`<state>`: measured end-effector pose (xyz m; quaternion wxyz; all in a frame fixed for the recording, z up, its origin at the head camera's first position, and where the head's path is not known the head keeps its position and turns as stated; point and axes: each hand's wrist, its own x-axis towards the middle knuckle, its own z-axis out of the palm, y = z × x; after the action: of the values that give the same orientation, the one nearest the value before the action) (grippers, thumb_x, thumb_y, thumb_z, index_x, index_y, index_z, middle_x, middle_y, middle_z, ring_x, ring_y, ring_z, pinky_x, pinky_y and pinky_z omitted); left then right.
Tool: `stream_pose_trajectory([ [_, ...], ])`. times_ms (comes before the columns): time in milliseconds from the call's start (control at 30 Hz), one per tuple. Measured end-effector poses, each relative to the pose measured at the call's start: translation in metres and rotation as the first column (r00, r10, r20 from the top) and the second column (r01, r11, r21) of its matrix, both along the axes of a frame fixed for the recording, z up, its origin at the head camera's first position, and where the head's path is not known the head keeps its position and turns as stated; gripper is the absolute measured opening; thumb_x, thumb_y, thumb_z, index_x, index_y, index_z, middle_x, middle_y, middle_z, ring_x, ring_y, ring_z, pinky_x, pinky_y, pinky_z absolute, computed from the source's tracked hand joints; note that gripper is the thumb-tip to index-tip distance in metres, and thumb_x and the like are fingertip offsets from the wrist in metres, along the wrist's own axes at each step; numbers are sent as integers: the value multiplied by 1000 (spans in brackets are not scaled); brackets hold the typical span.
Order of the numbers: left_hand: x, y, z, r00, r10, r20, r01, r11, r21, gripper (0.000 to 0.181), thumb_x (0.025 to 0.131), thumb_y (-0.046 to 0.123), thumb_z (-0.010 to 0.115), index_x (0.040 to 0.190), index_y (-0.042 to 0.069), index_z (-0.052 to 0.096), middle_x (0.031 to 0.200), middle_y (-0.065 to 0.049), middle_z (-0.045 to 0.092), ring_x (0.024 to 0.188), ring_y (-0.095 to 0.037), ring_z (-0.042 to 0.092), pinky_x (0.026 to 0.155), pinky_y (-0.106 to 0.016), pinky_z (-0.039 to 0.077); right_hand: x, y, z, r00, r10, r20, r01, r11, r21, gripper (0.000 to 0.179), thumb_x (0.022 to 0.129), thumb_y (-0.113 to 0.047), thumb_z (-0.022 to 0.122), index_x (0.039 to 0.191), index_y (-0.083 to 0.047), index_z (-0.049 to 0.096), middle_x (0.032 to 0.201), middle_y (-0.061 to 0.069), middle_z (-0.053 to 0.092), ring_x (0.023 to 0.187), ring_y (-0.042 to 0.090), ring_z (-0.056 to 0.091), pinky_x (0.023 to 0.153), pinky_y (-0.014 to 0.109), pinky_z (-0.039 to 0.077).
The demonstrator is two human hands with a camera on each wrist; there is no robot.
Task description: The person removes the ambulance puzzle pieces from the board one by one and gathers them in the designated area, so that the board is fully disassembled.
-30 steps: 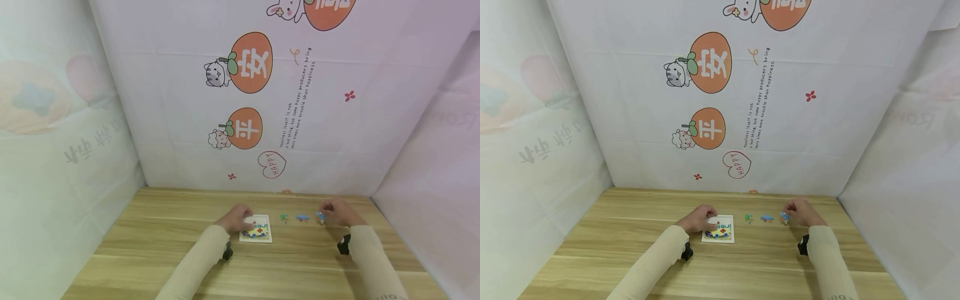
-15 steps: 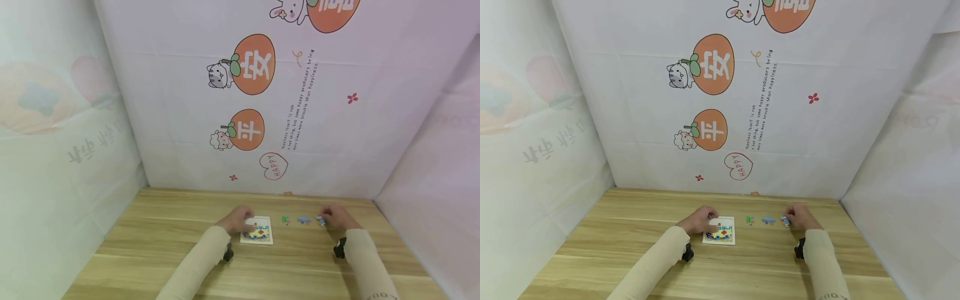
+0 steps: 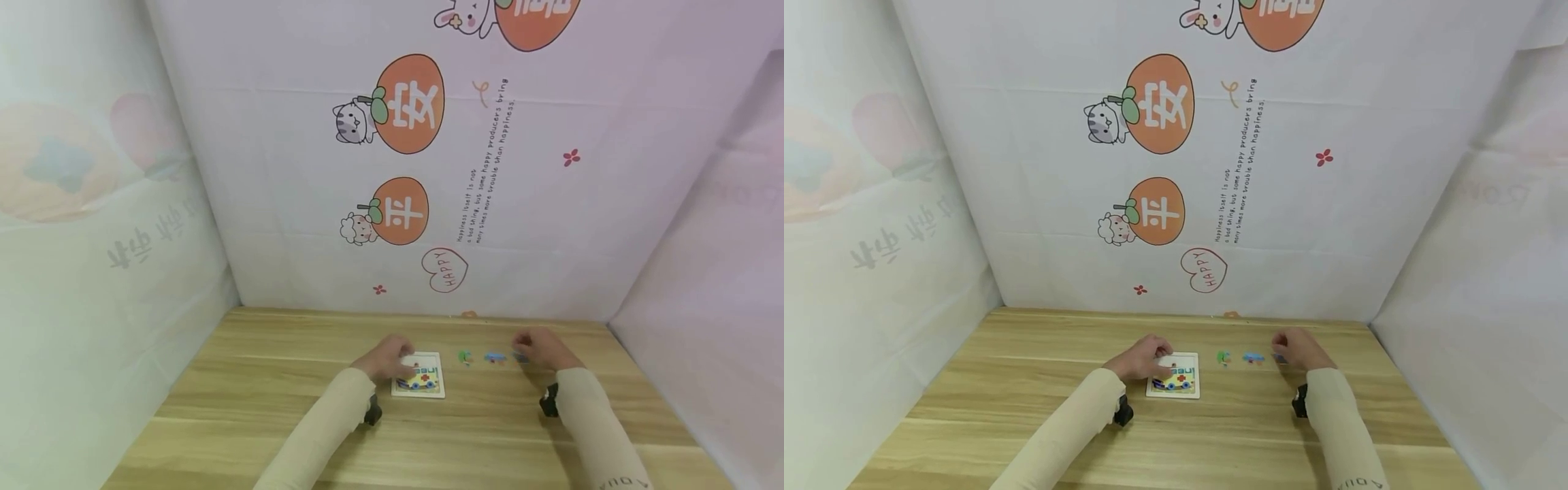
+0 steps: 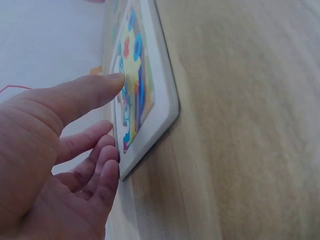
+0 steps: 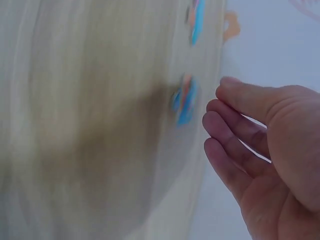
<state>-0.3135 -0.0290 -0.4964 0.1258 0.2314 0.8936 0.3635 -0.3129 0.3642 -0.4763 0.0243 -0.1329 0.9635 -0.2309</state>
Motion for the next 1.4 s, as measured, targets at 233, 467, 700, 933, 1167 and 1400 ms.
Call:
stream_pose_trajectory([
  [233, 4, -3, 10, 998, -34, -57, 31, 998, -45, 53, 90, 19, 81, 135, -3, 63, 135, -18, 65, 127, -34, 61, 115, -51, 51, 2, -51, 15, 996, 82, 18, -82, 997, -3, 34, 100, -12, 70, 128, 7, 68, 122, 23, 73, 112, 37, 71, 99, 57, 59],
  [467, 3, -12, 10, 993, -65, -97, 59, 996, -70, 52, 90, 22, 81, 134, 1, 64, 131, -12, 67, 122, -27, 63, 112, -46, 53, 3, -108, 17, 968, 249, -9, -248, 966, 67, 35, 94, -12, 78, 124, 3, 70, 120, 17, 75, 109, 31, 72, 99, 52, 61],
  [700, 9, -22, 12, 996, -71, -49, 70, 997, -19, 54, 86, 17, 84, 134, 4, 64, 132, -9, 66, 122, -25, 63, 112, -44, 54, 13, -156, 15, 917, 398, -37, -394, 915, 88, 29, 91, -8, 79, 119, -1, 73, 117, 14, 76, 107, 28, 72, 96, 46, 62],
  [933, 14, -31, 12, 993, -106, -48, 104, 994, -38, 57, 88, 19, 85, 137, 4, 61, 137, -11, 64, 128, -29, 62, 113, -44, 53, 21, -188, 16, 875, 482, -40, -479, 875, 65, 31, 89, -4, 82, 117, 1, 72, 118, 17, 75, 105, 27, 70, 94, 40, 63],
  [1167, 14, -32, 8, 988, -119, -98, 113, 992, -59, 58, 87, 19, 85, 137, 4, 61, 134, -9, 63, 125, -27, 62, 112, -43, 54, 22, -201, 13, 869, 494, -33, -493, 869, 25, 27, 90, 3, 78, 116, 3, 73, 117, 18, 75, 107, 33, 71, 96, 44, 63],
  [1400, 15, -31, 1, 993, -89, -83, 86, 995, -41, 61, 84, 23, 89, 136, 4, 62, 132, -8, 64, 123, -24, 62, 111, -43, 55, 20, -204, 3, 874, 485, -35, -484, 875, 12, 22, 90, 6, 77, 111, 3, 75, 114, 17, 75, 104, 31, 70, 92, 40, 63],
])
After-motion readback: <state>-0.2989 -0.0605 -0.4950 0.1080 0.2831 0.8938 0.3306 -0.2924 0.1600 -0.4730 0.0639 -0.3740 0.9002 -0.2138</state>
